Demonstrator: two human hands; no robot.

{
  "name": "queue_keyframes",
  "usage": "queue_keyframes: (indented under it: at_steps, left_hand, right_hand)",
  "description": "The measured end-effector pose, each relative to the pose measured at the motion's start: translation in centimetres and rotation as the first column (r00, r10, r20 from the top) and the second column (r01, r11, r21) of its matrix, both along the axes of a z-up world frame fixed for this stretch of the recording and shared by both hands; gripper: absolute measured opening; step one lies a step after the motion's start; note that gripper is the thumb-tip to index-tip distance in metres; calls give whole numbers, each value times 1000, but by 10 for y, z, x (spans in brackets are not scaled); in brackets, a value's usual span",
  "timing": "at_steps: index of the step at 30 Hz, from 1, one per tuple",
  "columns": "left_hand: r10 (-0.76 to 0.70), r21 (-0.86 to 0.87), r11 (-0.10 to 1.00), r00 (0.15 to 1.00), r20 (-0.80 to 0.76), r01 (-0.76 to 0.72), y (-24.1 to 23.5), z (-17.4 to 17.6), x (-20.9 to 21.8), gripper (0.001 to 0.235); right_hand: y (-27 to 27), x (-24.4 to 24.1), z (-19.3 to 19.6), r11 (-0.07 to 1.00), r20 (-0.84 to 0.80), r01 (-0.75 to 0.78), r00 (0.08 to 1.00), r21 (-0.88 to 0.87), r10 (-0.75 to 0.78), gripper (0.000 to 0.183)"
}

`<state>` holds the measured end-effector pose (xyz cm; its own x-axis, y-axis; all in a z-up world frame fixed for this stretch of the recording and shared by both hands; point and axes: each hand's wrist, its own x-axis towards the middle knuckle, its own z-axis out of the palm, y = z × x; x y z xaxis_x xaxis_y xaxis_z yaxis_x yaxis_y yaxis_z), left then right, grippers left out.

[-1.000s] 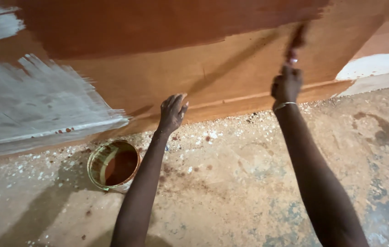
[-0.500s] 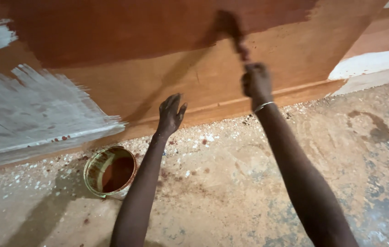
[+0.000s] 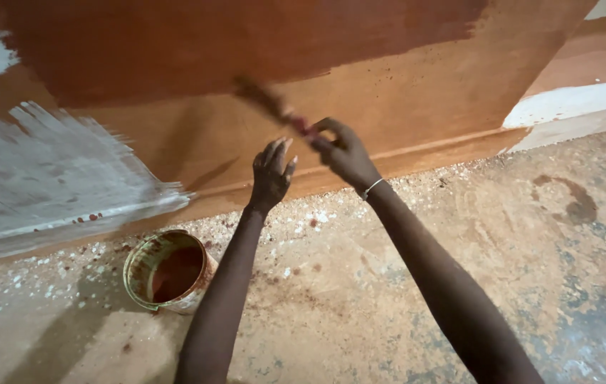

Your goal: The person paints a wall with brown paint using a brush. They repeatedly dip the brush into a paint bucket and apply paint in horizontal strokes, covering a white primed surface.

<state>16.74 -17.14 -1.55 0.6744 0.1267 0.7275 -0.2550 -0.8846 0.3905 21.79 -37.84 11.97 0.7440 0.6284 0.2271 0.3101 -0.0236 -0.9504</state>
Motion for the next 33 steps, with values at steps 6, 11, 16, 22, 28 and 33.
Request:
queue_keyframes:
  at_steps: [6, 11, 16, 22, 28, 33]
  left_hand:
    - [13, 42, 999, 1000, 24, -14, 1, 1, -5, 43]
    - [-30, -2, 1000, 998, 55, 30, 10, 18, -16, 41]
    - [13, -4, 1000, 999, 31, -13, 11, 17, -12, 41]
    - [4, 24, 1000, 999, 35, -5, 8, 7, -5, 43]
    - [8, -31, 999, 1000, -24, -9, 12, 9, -13, 41]
    - [19, 16, 1000, 997, 77, -21, 19, 17, -16, 41]
  right_hand:
    - [-18, 22, 26, 954, -312, 301, 906, -1, -286, 21]
    - [-78, 63, 18, 666, -455, 664, 736, 340, -501, 21]
    - [-64, 63, 13, 724, -421, 604, 782, 334, -459, 20]
    - [8, -2, 24, 992, -127, 102, 986, -73, -111, 20]
    - [11, 2, 38, 977, -340, 186, 930, 104, -141, 23]
    - [-50, 51, 41, 679, -463, 626, 767, 384, -444, 28]
